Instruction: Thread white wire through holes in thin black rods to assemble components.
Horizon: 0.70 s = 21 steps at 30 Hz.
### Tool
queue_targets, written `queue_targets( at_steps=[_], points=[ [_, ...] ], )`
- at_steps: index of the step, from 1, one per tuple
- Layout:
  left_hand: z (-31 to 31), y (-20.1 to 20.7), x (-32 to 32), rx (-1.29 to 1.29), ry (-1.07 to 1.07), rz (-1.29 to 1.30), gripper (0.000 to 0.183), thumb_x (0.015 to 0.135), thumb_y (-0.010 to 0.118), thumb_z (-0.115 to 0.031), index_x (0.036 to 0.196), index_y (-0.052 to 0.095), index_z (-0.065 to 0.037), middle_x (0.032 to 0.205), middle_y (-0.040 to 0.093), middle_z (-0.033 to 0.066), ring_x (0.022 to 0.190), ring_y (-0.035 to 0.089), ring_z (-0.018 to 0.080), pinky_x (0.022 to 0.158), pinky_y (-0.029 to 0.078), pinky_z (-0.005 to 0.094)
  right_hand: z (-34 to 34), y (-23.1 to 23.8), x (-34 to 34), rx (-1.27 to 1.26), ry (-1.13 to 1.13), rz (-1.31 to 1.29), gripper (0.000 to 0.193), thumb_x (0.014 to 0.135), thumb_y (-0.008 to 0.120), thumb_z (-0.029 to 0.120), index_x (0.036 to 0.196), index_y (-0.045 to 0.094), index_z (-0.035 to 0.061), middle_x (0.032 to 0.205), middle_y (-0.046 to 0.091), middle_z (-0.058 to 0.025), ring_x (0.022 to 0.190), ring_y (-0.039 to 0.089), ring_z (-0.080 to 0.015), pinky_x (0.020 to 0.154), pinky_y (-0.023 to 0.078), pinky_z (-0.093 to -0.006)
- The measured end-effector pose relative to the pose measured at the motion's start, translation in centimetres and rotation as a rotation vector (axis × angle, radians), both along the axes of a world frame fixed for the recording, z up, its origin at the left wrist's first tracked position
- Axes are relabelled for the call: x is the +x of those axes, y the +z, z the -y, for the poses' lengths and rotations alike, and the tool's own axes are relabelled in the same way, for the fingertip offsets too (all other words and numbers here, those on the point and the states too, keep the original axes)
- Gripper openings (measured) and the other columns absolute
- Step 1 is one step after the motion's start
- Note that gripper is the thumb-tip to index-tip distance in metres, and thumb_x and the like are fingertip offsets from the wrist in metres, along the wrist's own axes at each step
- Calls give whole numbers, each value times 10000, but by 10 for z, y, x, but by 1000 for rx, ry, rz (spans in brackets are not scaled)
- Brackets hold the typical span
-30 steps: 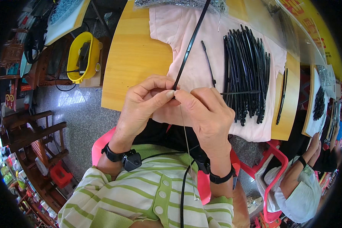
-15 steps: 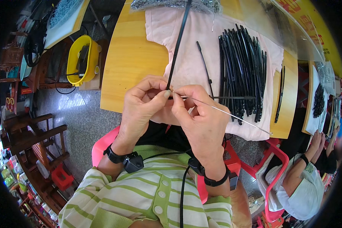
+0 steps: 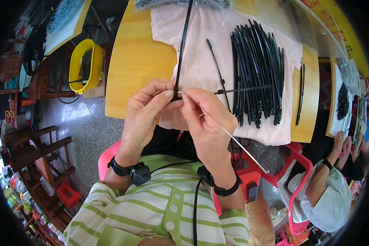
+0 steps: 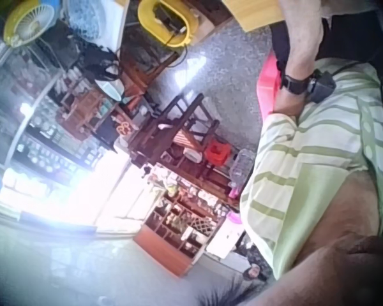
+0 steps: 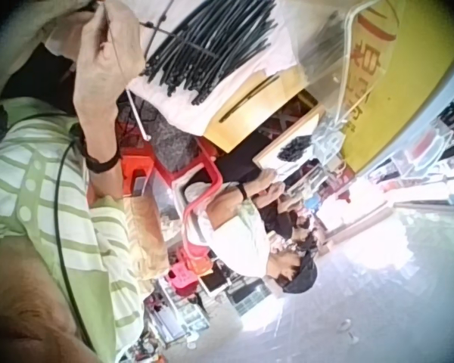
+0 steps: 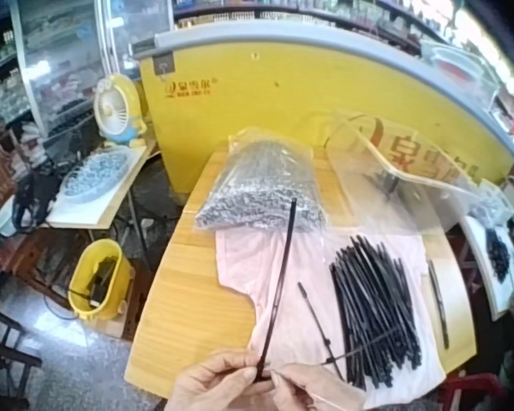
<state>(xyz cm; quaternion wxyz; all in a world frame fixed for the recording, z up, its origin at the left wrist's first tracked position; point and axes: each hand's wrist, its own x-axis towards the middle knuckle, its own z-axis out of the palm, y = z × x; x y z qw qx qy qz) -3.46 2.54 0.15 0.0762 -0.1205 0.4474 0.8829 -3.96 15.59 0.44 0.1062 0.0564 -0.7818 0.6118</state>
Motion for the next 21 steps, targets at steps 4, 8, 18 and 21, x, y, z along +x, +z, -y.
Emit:
queue_targets(
  at_steps=[4, 8, 18, 21],
  points=[
    [4, -2, 1, -41, -8, -11, 173, 895, 524, -30, 1042, 570, 48, 1021, 595, 110, 923, 599, 147, 820, 530, 259, 0, 7, 0, 219, 13, -83, 169, 744, 664, -46, 894, 625, 21, 695, 581, -53, 536, 515, -79, 482, 413, -202],
    [6, 6, 2, -73, -23, 55, 164, 894, 523, -19, 1035, 572, 49, 1031, 599, 108, 935, 596, 147, 824, 521, 254, 1, 0, 2, 234, -24, -105, 188, 723, 681, -34, 884, 629, 46, 672, 572, -63, 521, 533, -117, 479, 422, -218],
    [5, -3, 4, -217, 40, -60, 142, 864, 558, 13, 995, 580, 63, 1018, 567, 91, 925, 586, 141, 831, 509, 256, 4, -9, -1, 261, -29, -192, 191, 709, 684, -24, 876, 633, 53, 696, 605, -77, 535, 569, -166, 486, 450, -247],
    [5, -4, 3, -316, 35, -58, 156, 867, 555, 8, 1012, 571, 61, 1000, 576, 87, 917, 587, 139, 828, 510, 258, 4, -9, -2, 263, -32, -205, 197, 701, 691, -19, 877, 636, 50, 711, 613, -75, 553, 585, -175, 489, 459, -253]
  ],
)
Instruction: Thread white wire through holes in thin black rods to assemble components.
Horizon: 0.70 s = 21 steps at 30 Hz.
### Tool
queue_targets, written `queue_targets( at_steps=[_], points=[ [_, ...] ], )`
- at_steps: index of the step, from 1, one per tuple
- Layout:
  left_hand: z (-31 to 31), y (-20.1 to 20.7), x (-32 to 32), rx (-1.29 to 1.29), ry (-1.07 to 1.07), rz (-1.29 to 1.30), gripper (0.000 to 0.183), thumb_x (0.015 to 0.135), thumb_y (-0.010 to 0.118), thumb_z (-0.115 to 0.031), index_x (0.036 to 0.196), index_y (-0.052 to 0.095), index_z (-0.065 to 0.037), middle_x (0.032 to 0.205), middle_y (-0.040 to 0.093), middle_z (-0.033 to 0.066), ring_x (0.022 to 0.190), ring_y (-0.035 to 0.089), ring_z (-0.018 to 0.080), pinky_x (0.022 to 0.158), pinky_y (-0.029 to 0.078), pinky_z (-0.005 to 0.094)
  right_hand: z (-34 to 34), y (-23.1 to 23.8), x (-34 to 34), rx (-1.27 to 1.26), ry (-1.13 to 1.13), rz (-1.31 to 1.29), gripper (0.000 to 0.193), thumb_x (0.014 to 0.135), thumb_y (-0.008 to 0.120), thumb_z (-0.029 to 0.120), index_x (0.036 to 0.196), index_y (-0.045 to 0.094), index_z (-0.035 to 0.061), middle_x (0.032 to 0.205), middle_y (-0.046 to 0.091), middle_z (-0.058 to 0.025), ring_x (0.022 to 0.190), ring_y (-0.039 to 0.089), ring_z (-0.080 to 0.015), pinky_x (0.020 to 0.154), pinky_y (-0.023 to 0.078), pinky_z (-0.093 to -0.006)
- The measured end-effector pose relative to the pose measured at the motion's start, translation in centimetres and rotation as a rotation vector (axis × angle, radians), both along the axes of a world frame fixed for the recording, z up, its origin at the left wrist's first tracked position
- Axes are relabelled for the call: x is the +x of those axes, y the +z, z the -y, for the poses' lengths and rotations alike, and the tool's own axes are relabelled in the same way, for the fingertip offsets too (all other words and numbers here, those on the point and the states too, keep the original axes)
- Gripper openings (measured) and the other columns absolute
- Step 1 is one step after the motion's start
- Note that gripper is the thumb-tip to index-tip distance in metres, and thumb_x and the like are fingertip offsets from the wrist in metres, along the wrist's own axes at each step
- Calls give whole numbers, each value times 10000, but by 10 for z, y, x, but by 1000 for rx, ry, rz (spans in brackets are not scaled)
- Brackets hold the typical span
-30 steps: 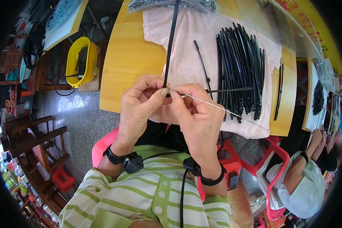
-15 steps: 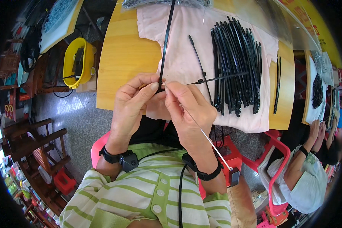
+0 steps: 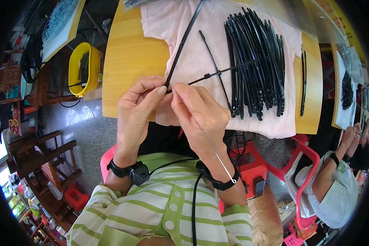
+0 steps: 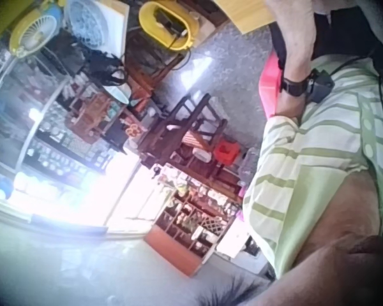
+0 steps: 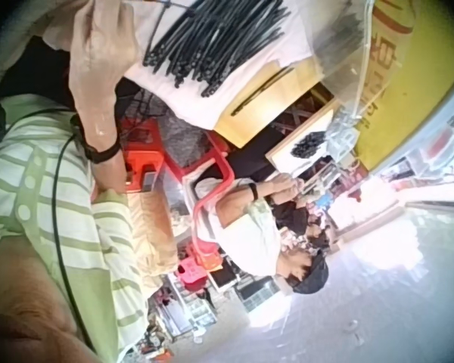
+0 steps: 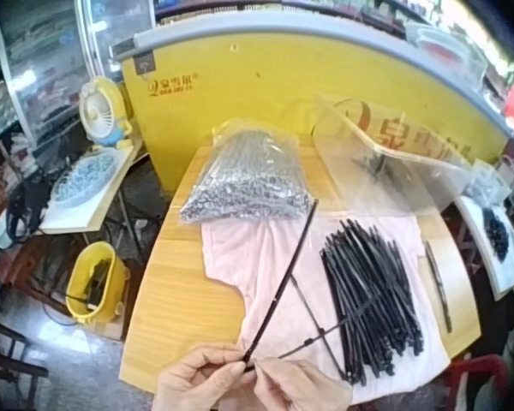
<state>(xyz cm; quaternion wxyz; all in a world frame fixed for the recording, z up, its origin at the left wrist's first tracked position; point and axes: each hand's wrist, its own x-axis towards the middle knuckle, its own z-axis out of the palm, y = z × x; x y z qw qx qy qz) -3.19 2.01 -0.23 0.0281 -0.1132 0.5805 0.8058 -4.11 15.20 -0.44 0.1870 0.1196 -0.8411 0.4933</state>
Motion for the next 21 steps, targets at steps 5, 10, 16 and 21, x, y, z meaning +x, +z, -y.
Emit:
queue_targets(
  at_steps=[5, 10, 16, 21],
  points=[
    [3, 7, -1, 175, 12, 114, 204, 882, 562, -38, 1045, 536, 80, 985, 595, 113, 920, 596, 147, 824, 523, 264, 2, -3, -1, 0, 11, -36, 199, 695, 695, -8, 878, 639, 49, 736, 618, -68, 565, 592, -177, 487, 464, -257],
    [2, 8, 0, 190, 21, 106, 200, 884, 559, -41, 1041, 538, 81, 978, 602, 115, 902, 601, 145, 825, 524, 267, 2, 0, -1, 39, -1, -15, 200, 686, 697, -4, 870, 638, 50, 736, 612, -64, 568, 591, -184, 487, 464, -260],
    [2, 7, 1, 134, 41, 98, 178, 879, 562, -26, 1024, 546, 75, 970, 599, 105, 907, 593, 138, 826, 522, 263, 5, -1, -2, 68, 12, -26, 187, 684, 695, 10, 853, 630, 58, 725, 600, -49, 567, 583, -180, 473, 451, -264],
    [1, -1, 2, 89, 59, 57, 149, 866, 567, 3, 999, 557, 70, 1007, 561, 87, 924, 583, 133, 830, 522, 257, 4, -1, -3, 171, 12, -94, 209, 666, 696, 14, 857, 630, 71, 702, 578, -32, 559, 575, -170, 453, 437, -269]
  ],
)
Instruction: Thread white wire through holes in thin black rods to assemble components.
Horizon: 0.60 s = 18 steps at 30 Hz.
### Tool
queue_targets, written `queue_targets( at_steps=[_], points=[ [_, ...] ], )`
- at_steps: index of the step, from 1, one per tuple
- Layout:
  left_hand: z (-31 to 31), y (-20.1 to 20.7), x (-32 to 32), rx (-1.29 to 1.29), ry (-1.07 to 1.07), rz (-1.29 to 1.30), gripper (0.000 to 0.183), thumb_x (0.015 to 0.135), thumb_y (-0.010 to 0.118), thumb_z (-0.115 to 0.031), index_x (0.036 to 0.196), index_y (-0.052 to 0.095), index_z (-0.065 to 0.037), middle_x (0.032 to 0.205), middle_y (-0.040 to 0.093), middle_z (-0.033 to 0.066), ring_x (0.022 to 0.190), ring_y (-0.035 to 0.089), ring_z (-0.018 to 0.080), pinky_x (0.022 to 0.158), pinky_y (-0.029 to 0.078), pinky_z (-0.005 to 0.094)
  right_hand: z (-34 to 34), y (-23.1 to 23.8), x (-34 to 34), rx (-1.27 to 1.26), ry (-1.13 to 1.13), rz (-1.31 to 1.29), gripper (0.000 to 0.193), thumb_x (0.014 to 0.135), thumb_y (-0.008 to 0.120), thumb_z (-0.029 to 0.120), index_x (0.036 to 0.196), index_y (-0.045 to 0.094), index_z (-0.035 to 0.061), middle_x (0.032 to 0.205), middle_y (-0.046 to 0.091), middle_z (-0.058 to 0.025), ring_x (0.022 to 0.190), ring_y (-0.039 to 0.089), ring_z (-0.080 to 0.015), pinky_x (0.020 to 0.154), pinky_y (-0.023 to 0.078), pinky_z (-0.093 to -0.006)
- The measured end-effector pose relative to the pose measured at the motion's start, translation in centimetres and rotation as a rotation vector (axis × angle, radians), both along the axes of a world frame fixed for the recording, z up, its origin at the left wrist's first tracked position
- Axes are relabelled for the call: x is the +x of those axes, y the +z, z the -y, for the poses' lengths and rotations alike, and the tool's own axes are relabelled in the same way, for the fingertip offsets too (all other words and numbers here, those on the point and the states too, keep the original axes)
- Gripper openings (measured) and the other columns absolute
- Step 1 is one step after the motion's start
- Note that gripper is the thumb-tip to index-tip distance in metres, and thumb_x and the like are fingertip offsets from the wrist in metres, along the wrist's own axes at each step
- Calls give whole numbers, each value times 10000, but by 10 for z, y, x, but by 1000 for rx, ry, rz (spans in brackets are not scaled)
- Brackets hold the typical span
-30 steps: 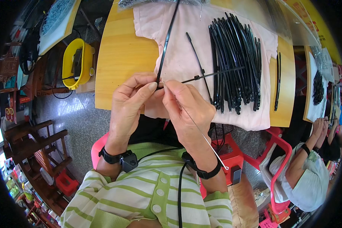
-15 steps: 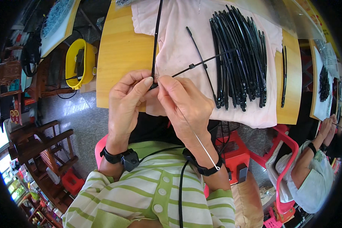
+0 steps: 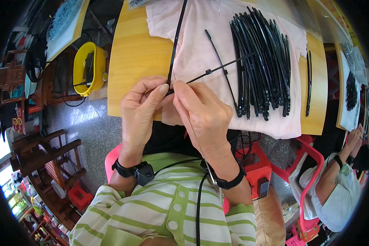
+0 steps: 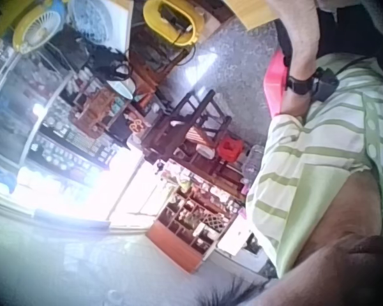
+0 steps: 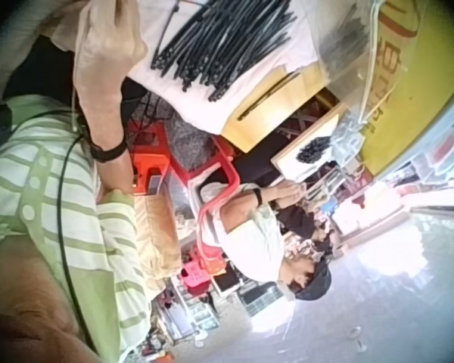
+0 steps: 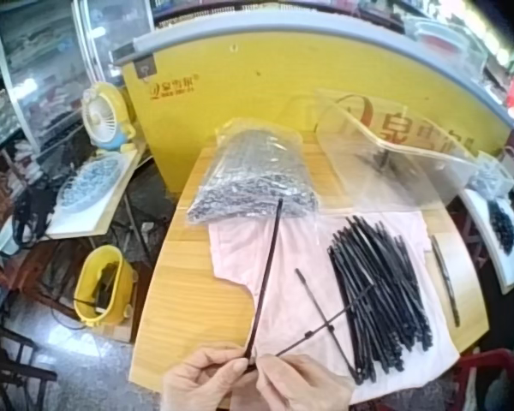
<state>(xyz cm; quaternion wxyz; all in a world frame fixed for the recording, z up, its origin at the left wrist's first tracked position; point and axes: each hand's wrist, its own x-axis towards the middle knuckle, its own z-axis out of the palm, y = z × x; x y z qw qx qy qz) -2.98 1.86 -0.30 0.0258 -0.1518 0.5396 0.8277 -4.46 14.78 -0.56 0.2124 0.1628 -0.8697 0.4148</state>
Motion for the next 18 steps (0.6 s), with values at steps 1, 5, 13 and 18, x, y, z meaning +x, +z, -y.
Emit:
queue_targets(
  at_steps=[1, 5, 13, 18],
  points=[
    [-1, 0, 0, -8, 8, -26, 139, 862, 567, 14, 988, 559, 73, 1022, 540, 85, 926, 582, 133, 830, 523, 258, 0, 0, 0, -1, 2, 0, 209, 666, 696, 14, 857, 630, 71, 702, 578, -32, 559, 575, -170, 453, 437, -269],
    [-2, -2, 0, -82, 8, -116, 119, 853, 565, 37, 960, 561, 89, 1050, 502, 90, 921, 583, 135, 824, 525, 263, 1, 2, 0, 52, 11, -7, 220, 661, 697, 14, 863, 634, 74, 698, 572, -30, 564, 578, -172, 455, 439, -266],
    [-1, 0, 0, -207, 4, -167, 114, 854, 555, 44, 957, 563, 93, 1051, 504, 91, 930, 588, 140, 825, 517, 256, 3, 4, 2, 59, 3, -5, 220, 658, 705, 9, 857, 632, 69, 705, 580, -33, 560, 576, -171, 453, 438, -265],
    [1, 1, 1, -178, -6, -125, 116, 855, 548, 45, 959, 563, 94, 1053, 504, 89, 940, 589, 147, 834, 511, 265, 5, 5, 3, 16, -2, -11, 196, 659, 706, 12, 825, 619, 68, 714, 585, -30, 561, 574, -163, 453, 435, -260]
  ],
)
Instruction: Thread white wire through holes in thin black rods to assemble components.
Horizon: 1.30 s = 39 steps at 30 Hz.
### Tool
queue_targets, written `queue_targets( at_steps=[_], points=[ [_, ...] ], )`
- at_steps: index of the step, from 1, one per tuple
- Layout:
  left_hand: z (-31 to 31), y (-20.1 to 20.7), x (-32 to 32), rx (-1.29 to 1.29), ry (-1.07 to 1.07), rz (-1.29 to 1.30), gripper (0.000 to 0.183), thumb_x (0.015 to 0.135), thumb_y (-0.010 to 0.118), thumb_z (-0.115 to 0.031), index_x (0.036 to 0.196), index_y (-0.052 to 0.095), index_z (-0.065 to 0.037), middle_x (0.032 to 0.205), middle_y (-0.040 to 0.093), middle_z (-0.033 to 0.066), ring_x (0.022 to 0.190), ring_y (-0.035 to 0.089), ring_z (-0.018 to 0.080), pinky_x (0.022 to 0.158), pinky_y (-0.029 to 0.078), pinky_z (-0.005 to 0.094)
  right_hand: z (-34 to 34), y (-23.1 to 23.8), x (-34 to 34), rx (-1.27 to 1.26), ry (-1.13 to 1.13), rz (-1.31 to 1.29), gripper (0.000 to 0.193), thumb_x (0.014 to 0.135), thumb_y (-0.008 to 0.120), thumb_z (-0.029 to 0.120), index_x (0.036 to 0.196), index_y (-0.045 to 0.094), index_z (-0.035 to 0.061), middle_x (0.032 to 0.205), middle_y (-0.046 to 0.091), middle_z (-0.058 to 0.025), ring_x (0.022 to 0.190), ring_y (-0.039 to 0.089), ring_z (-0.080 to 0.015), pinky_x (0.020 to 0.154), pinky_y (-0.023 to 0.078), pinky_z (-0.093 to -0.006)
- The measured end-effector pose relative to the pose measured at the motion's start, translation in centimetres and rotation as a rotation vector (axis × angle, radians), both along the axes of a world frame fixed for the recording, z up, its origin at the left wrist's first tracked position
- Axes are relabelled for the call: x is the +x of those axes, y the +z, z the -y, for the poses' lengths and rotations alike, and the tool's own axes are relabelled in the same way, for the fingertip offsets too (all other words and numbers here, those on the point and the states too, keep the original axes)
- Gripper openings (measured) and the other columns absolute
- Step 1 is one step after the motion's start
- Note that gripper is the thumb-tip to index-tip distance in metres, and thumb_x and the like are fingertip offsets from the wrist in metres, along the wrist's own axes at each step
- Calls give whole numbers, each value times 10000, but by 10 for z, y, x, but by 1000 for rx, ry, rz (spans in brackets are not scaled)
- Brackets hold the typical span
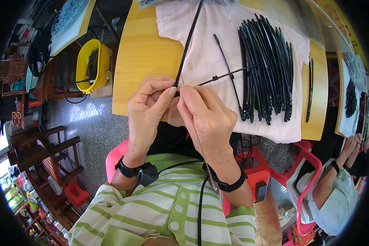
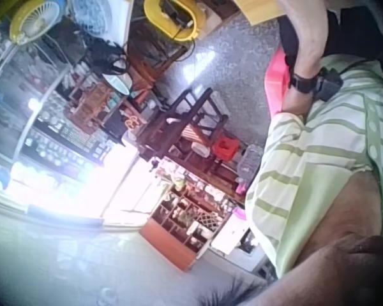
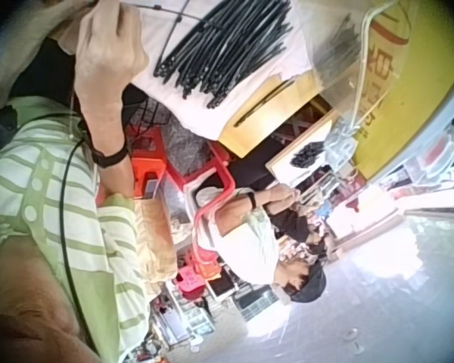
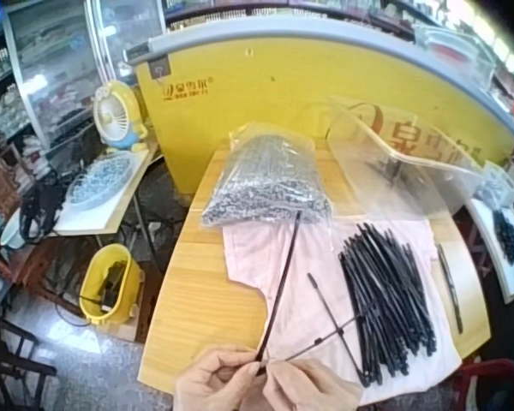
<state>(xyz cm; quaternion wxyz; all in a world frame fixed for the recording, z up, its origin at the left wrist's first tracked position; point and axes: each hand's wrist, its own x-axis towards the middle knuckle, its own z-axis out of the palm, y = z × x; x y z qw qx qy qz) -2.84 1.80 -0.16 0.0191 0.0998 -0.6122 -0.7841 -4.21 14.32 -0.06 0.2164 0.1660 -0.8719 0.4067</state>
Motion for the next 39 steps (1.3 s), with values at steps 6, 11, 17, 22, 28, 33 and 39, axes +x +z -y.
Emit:
queue_targets(
  at_steps=[6, 11, 17, 22, 28, 33, 39],
  points=[
    [-1, 1, 0, 45, 7, -17, 117, 849, 555, 47, 958, 561, 90, 1042, 508, 86, 943, 587, 147, 834, 503, 257, 0, -1, 0, 32, -12, 30, 191, 659, 704, 9, 819, 619, 70, 724, 588, -31, 581, 582, -171, 471, 449, -262],
    [-1, 2, 0, -29, 4, -19, 119, 842, 562, 52, 956, 564, 88, 1039, 511, 88, 931, 581, 135, 823, 503, 249, 0, -2, 0, 12, -7, 38, 187, 658, 702, 2, 815, 619, 63, 731, 592, -38, 595, 589, -180, 488, 462, -265],
    [-2, 3, 0, -12, 9, -24, 115, 838, 568, 54, 948, 568, 88, 1042, 515, 91, 930, 579, 129, 823, 489, 238, 0, -2, -1, -20, -4, 59, 187, 654, 702, -13, 807, 617, 54, 734, 596, -44, 596, 591, -184, 492, 466, -266],
    [-2, 1, 0, -50, 5, -27, 123, 841, 571, 47, 961, 582, 70, 1068, 529, 95, 926, 577, 124, 813, 478, 220, 1, -2, 0, -19, -5, 49, 189, 651, 703, -20, 803, 615, 49, 731, 595, -49, 588, 586, -185, 487, 463, -268],
    [-4, 3, -1, -1, 16, 30, 134, 846, 575, 28, 976, 564, 59, 995, 564, 73, 894, 583, 103, 790, 477, 213, 1, -11, -1, -56, -14, -23, 185, 655, 702, -19, 808, 618, 44, 733, 594, -58, 591, 586, -195, 489, 465, -274],
    [0, -1, -1, 138, 3, 163, 152, 858, 573, 6, 1005, 562, 43, 948, 583, 51, 862, 578, 86, 763, 495, 211, 1, -7, 1, -67, 22, -70, 186, 660, 699, -18, 818, 618, 37, 761, 598, -64, 599, 587, -200, 496, 467, -277],
    [-3, 2, -1, 188, 8, 148, 146, 860, 575, 1, 1000, 563, 41, 954, 584, 52, 859, 579, 88, 773, 503, 221, -2, -8, 1, -167, 9, 72, 199, 665, 693, -24, 837, 616, 40, 765, 596, -62, 604, 585, -201, 506, 464, -275]
  ],
)
